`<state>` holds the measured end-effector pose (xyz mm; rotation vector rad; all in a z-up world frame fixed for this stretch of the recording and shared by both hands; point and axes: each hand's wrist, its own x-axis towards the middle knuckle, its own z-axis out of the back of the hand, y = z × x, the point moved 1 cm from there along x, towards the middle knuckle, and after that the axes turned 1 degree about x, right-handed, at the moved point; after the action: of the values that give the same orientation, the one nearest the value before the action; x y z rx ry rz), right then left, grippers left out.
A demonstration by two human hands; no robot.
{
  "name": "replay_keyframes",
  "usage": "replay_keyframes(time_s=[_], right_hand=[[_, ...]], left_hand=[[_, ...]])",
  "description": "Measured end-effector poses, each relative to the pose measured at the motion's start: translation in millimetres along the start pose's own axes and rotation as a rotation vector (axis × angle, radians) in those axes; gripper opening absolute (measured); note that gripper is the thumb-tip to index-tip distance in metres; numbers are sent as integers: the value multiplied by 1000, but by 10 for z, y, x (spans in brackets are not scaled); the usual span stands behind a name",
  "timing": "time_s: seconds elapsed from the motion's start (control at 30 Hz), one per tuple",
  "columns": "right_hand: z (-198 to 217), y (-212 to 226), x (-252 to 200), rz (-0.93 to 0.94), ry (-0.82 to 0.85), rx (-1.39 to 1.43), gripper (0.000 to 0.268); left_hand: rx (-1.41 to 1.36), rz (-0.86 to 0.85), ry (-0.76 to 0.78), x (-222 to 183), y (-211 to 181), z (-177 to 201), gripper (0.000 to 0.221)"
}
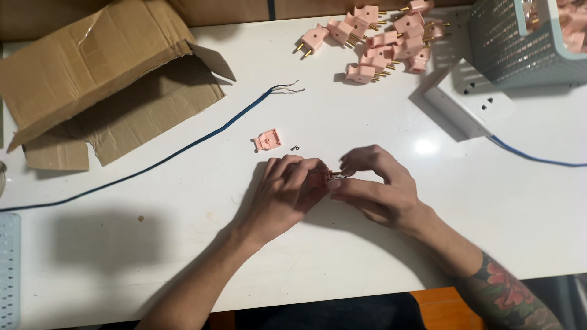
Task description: The person disassembles a pink electrical plug using a screwdriver, handles the internal metal components and wires, and then begins to reassemble the plug casing around the wire.
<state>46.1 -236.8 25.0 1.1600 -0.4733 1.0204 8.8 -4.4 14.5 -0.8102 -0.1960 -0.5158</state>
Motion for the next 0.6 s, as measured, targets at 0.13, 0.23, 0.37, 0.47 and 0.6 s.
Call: replay_keyframes(time_s=[0.13, 0.23, 0.37, 0.47, 0.6], right_hand=[[-48, 173, 216, -26, -2, 63, 32], [-61, 139, 162, -27, -16, 106, 24], [-23, 75, 125, -38, -47, 27, 25], [-5, 174, 231, -66, -47, 55, 18], [-31, 174, 247, -53, -48, 81, 19]], left_hand=[[0, -61, -22, -10, -22, -15, 35], [22, -56, -36, 7, -49, -6, 29], [67, -41, -45, 10, -39, -7, 36], [36, -29, -52, -26, 43, -76, 33], [26, -28, -67, -31, 28, -77, 33]])
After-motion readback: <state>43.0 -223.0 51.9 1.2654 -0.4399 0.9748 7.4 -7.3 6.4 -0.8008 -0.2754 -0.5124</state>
